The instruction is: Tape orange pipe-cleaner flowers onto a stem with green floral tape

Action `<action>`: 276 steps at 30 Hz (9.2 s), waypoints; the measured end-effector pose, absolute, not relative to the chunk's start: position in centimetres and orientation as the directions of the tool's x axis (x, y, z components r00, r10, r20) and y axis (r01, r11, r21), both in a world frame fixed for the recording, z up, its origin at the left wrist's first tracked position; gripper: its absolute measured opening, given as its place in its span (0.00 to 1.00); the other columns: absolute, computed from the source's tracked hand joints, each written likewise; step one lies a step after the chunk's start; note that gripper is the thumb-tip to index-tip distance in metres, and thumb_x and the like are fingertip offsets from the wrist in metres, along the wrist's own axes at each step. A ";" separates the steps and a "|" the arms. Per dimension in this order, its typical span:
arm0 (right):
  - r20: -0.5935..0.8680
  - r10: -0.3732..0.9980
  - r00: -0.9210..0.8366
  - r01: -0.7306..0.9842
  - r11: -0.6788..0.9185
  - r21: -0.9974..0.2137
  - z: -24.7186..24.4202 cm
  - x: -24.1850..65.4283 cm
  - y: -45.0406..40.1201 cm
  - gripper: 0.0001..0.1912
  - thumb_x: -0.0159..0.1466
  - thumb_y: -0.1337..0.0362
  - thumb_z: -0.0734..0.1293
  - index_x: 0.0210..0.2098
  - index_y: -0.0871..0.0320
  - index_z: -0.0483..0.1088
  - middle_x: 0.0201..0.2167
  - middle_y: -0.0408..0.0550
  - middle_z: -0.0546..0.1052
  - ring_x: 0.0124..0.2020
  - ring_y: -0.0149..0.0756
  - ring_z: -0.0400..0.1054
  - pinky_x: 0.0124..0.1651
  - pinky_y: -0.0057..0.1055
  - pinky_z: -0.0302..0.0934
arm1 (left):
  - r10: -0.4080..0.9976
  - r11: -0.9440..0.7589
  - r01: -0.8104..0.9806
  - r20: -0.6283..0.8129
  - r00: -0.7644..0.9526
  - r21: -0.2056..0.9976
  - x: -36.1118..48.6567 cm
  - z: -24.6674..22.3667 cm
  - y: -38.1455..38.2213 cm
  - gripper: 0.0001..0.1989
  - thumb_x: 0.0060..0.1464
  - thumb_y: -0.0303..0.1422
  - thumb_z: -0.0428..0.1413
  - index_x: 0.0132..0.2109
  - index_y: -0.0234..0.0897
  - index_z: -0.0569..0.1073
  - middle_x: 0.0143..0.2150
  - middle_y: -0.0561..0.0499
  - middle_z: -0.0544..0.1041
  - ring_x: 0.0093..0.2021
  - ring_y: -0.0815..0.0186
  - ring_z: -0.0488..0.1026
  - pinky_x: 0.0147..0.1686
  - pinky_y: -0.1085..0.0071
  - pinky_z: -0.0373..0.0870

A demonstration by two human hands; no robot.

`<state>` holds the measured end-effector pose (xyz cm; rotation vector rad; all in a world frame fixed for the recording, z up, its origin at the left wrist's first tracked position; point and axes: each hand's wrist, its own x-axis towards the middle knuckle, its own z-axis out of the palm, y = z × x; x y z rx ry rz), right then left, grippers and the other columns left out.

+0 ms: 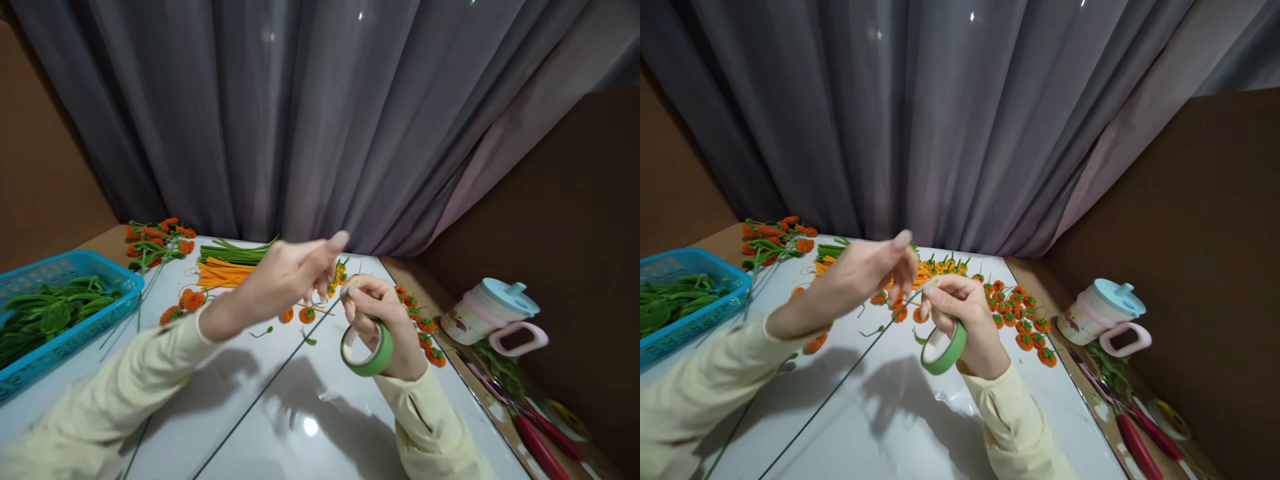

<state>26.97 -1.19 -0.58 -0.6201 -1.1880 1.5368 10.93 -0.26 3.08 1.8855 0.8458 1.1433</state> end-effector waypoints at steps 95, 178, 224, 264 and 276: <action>0.383 0.877 -0.291 0.242 0.455 -0.857 2.6 29.4 0.0 0.12 0.56 0.59 0.70 0.23 0.62 0.72 0.16 0.42 0.66 0.14 0.25 0.57 0.15 0.24 0.49 | 0.913 -0.109 -0.091 0.136 0.385 0.990 11.6 -1.0 -2.2 0.12 0.54 0.39 0.55 0.37 0.33 0.74 0.12 0.64 0.52 0.12 0.78 0.46 0.11 0.79 0.41; 0.662 0.749 0.000 0.021 0.662 -0.749 0.0 25.1 0.4 0.04 0.58 0.64 0.69 0.29 0.57 0.76 0.23 0.43 0.69 0.15 0.22 0.52 0.16 0.25 0.47 | 0.920 -0.284 -0.117 0.305 0.245 0.952 11.9 -1.2 -2.5 0.15 0.58 0.44 0.49 0.31 0.37 0.62 0.10 0.64 0.54 0.10 0.78 0.50 0.11 0.82 0.46; 0.347 0.847 -0.402 0.396 0.502 -0.768 4.1 30.3 -1.8 0.14 0.61 0.58 0.65 0.27 0.63 0.73 0.20 0.45 0.71 0.19 0.28 0.63 0.20 0.24 0.58 | 0.855 -0.445 0.169 0.361 0.373 0.879 11.3 -1.4 -2.3 0.14 0.59 0.38 0.49 0.31 0.33 0.71 0.16 0.61 0.50 0.15 0.76 0.47 0.14 0.77 0.42; 0.099 0.959 -0.266 -0.225 0.038 -0.974 1.4 26.5 0.8 0.12 0.48 0.60 0.74 0.26 0.62 0.71 0.11 0.35 0.61 0.11 0.19 0.49 0.13 0.20 0.40 | 0.908 -0.147 -0.323 0.257 0.331 0.935 10.6 -0.2 -1.0 0.09 0.56 0.36 0.54 0.32 0.35 0.65 0.13 0.64 0.56 0.12 0.80 0.49 0.12 0.84 0.49; 0.118 0.947 -0.300 -0.209 0.056 -0.976 1.9 26.6 -0.1 0.09 0.52 0.61 0.73 0.29 0.61 0.75 0.12 0.35 0.58 0.14 0.19 0.45 0.15 0.20 0.40 | 0.901 -0.167 -0.392 0.302 0.313 0.905 10.7 -0.4 -1.2 0.09 0.58 0.35 0.53 0.32 0.35 0.66 0.15 0.64 0.49 0.15 0.80 0.44 0.13 0.85 0.46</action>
